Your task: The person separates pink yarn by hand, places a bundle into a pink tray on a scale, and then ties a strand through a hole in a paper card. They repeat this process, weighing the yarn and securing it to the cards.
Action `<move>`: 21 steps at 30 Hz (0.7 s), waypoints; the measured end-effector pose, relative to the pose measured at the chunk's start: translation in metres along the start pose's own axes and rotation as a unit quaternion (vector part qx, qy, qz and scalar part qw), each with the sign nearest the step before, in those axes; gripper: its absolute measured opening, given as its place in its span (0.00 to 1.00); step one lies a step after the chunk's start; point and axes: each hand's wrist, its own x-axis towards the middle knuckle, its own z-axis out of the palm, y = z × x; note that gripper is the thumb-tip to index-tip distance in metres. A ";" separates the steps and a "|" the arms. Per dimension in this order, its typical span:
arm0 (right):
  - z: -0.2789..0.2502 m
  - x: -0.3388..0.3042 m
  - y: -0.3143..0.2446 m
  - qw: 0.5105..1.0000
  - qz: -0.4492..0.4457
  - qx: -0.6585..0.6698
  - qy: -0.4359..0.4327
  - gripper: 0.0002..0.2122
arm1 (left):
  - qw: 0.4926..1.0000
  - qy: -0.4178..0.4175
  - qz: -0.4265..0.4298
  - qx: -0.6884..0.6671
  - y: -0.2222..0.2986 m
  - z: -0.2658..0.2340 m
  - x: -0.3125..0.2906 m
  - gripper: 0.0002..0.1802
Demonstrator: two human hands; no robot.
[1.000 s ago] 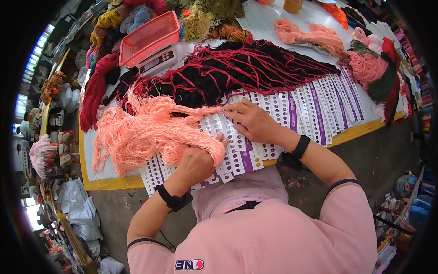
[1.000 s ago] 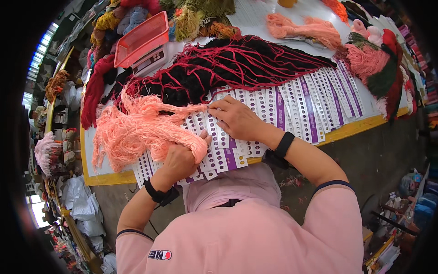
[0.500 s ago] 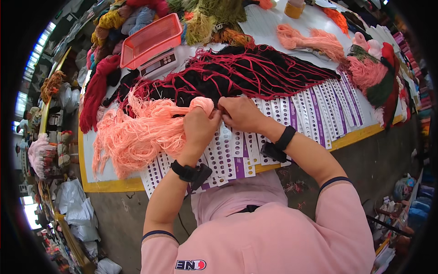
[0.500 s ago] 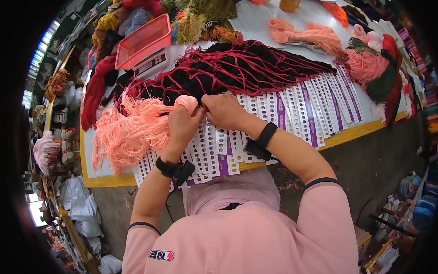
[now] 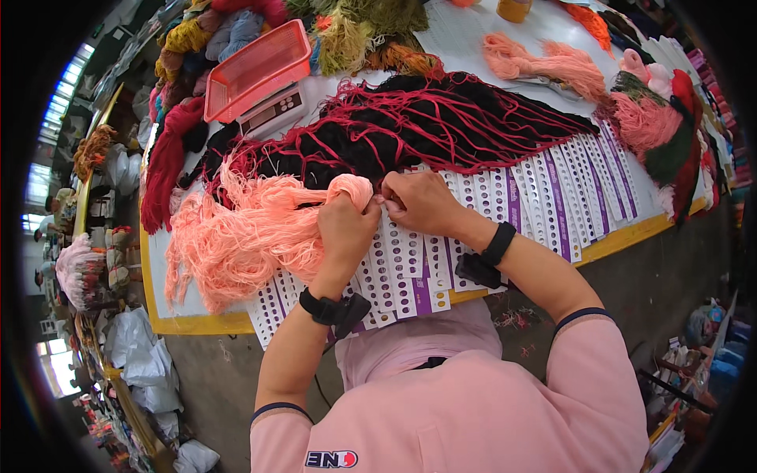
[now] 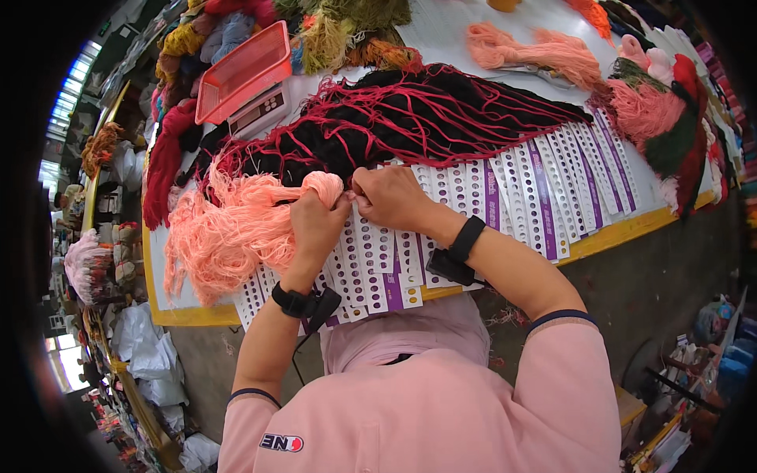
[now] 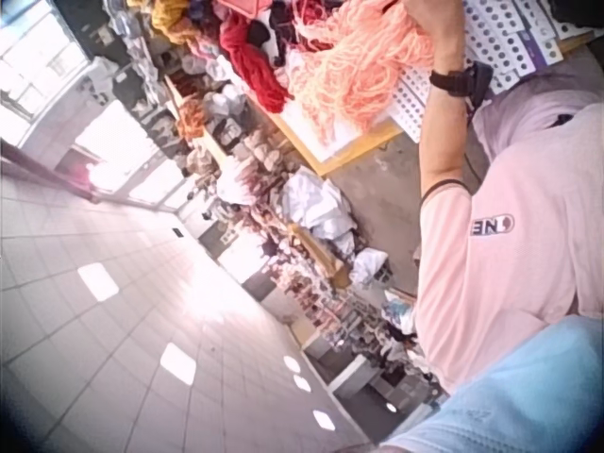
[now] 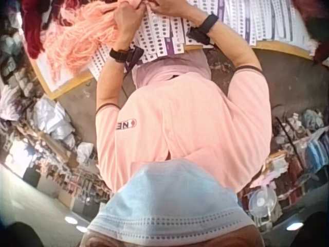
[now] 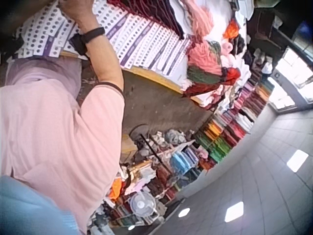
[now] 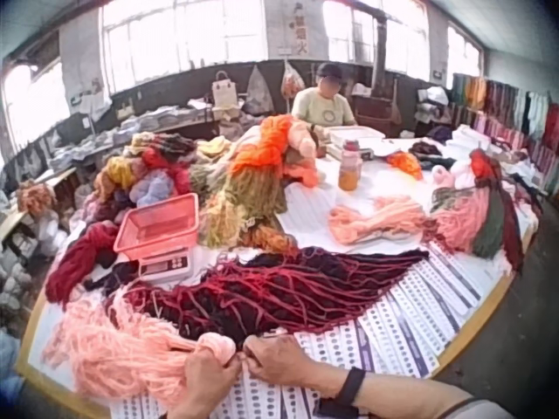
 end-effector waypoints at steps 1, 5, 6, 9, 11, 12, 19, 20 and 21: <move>0.001 0.000 0.000 1.000 -0.008 -0.020 -0.007 0.06 | 1.000 -0.011 -0.002 0.010 0.000 0.001 0.000 0.18; 0.002 0.003 0.002 0.998 -0.036 -0.045 -0.012 0.05 | 0.999 -0.036 0.010 -0.007 -0.001 -0.001 0.001 0.17; -0.001 0.003 0.000 0.998 -0.037 -0.044 -0.012 0.05 | 0.999 -0.035 0.009 -0.006 0.000 -0.002 0.001 0.17; -0.008 0.000 -0.003 0.995 0.057 0.070 -0.038 0.05 | 0.999 -0.046 -0.009 -0.028 0.002 -0.004 0.001 0.19; -0.002 0.001 -0.003 0.999 -0.033 -0.015 -0.006 0.05 | 0.998 -0.054 0.015 -0.029 0.003 -0.005 0.001 0.19; -0.003 0.000 -0.001 0.999 -0.032 -0.015 -0.006 0.05 | 0.998 -0.055 0.015 -0.029 0.002 -0.007 0.001 0.19; -0.003 -0.002 -0.002 1.000 -0.012 0.005 -0.022 0.06 | 0.995 -0.071 -0.028 -0.067 -0.001 -0.006 0.000 0.19; -0.002 -0.001 -0.002 0.999 -0.024 -0.024 -0.033 0.06 | 0.993 -0.063 -0.031 -0.099 -0.002 -0.006 -0.001 0.19; -0.005 -0.001 0.001 0.999 -0.023 -0.025 -0.033 0.06 | 0.993 -0.064 -0.031 -0.099 0.001 -0.011 0.002 0.19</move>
